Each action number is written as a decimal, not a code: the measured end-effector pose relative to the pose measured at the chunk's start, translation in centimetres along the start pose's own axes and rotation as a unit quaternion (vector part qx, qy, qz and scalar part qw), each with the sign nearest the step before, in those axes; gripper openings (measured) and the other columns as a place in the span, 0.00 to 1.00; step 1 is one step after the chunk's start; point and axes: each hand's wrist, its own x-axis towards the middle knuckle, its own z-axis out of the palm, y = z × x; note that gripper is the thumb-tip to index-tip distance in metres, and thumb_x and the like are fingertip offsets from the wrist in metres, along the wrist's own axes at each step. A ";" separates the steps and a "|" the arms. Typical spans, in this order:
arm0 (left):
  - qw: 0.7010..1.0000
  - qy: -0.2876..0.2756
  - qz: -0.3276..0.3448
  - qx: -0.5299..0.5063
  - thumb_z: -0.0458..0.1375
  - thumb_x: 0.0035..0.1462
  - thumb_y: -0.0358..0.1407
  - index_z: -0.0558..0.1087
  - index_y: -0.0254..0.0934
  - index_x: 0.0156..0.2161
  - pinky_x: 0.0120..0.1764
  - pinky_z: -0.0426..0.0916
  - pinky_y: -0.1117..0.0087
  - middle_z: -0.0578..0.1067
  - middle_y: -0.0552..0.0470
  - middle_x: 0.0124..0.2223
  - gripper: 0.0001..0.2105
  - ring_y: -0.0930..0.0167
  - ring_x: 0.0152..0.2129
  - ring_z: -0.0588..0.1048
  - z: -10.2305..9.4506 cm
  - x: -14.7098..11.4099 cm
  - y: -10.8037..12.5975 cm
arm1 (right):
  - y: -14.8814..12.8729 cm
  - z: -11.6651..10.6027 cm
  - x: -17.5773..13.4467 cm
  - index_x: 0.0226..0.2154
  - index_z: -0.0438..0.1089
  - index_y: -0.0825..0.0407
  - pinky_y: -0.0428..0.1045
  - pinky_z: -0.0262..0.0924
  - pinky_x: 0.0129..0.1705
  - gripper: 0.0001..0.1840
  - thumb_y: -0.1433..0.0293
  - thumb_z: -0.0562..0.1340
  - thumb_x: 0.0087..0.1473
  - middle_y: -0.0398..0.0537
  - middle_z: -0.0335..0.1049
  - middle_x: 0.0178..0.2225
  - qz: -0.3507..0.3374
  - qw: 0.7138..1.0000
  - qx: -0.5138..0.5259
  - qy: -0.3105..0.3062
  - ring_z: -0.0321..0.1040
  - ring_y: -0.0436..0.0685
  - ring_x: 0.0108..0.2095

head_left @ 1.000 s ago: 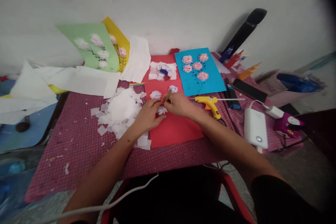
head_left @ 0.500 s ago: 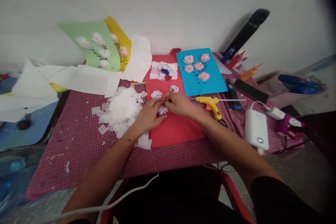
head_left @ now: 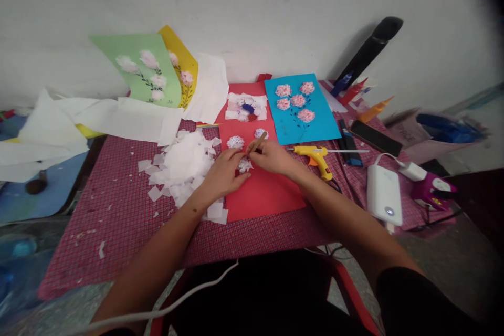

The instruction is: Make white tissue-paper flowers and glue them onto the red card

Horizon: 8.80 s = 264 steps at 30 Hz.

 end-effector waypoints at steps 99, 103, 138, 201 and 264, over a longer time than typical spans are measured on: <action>0.997 -0.042 0.028 0.054 0.53 0.66 0.30 0.80 0.38 0.46 0.50 0.72 0.56 0.77 0.42 0.48 0.12 0.59 0.47 0.76 -4.0 -1.3 -1.3 | -2.1 5.8 -5.1 0.41 0.80 0.50 0.50 0.67 0.37 0.13 0.67 0.59 0.68 0.55 0.85 0.38 -0.069 0.968 -0.227 0.082 0.80 0.60 0.34; 0.997 -0.039 0.024 0.064 0.56 0.64 0.31 0.79 0.38 0.46 0.50 0.72 0.56 0.77 0.43 0.48 0.10 0.59 0.47 0.76 -4.2 -1.2 -1.1 | -2.1 5.5 -5.4 0.41 0.80 0.50 0.52 0.70 0.39 0.14 0.65 0.59 0.68 0.56 0.84 0.38 -0.069 0.974 -0.187 0.111 0.81 0.61 0.35; 0.995 -0.041 0.041 0.075 0.57 0.66 0.33 0.77 0.35 0.38 0.42 0.67 0.62 0.76 0.45 0.41 0.07 0.63 0.40 0.75 -2.8 -0.7 -0.7 | -2.2 4.9 -6.6 0.42 0.79 0.50 0.49 0.73 0.34 0.07 0.72 0.63 0.67 0.50 0.85 0.35 -0.222 0.938 -0.162 0.212 0.81 0.57 0.31; 0.997 -0.052 0.014 0.056 0.56 0.61 0.30 0.74 0.36 0.45 0.42 0.68 0.60 0.78 0.42 0.43 0.09 0.60 0.41 0.76 -4.0 -1.1 -0.7 | -2.5 5.8 -3.4 0.32 0.79 0.49 0.49 0.63 0.30 0.13 0.72 0.59 0.62 0.48 0.81 0.28 -0.086 0.971 -0.174 0.139 0.75 0.57 0.26; 0.999 -0.022 -0.036 -0.004 0.53 0.57 0.24 0.75 0.38 0.48 0.49 0.71 0.59 0.81 0.45 0.47 0.16 0.61 0.46 0.79 -2.9 -0.8 -1.3 | -1.7 5.8 -5.4 0.39 0.80 0.48 0.51 0.76 0.34 0.10 0.69 0.62 0.64 0.49 0.84 0.34 -0.140 0.958 -0.070 0.240 0.80 0.57 0.30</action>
